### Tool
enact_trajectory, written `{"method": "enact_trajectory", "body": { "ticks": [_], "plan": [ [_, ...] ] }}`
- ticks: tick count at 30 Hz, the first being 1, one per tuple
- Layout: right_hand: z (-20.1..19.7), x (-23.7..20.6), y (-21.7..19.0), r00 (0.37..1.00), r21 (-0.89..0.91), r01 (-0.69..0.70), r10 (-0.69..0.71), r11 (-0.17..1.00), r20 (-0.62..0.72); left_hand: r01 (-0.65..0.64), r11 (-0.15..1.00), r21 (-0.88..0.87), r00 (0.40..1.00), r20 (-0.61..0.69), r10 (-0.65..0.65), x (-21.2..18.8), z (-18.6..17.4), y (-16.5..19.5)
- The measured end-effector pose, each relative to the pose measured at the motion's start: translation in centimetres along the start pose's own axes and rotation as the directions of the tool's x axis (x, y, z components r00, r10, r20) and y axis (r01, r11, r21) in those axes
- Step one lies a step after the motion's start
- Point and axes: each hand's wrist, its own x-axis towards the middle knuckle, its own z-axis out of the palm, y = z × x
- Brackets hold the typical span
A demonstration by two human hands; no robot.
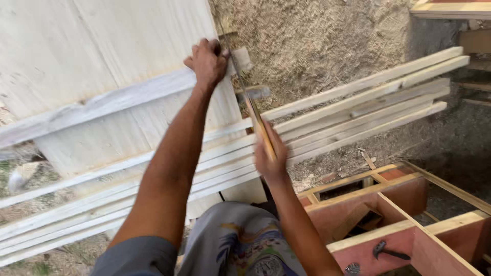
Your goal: The person uses an electric planer to smooth a wooden plank, then marks it with a pencil. They move the plank to a workbench, measure and mark it, and retrieve a hammer and nails from a toolbox. The person positions the plank on a wooden frame and prepares to fasten it.
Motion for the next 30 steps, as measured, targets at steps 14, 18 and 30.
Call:
{"method": "enact_trajectory", "body": {
  "ticks": [14,18,30],
  "plan": [
    [0.1,0.7,0.0,0.991,-0.176,0.133,-0.131,0.975,0.025,-0.044,0.999,0.007,0.999,-0.023,0.044,-0.1,0.4,-0.6],
    [-2.9,-3.5,-4.6,0.977,-0.228,-0.189,0.207,0.955,0.056,0.034,0.999,0.007,0.996,0.077,-0.034,0.1,0.2,-0.8],
    [-3.6,-4.5,-5.8,0.957,-0.197,-0.283,0.290,0.939,0.011,0.040,0.999,-0.003,0.997,0.060,-0.040,0.2,0.2,-0.6]
  ]
}}
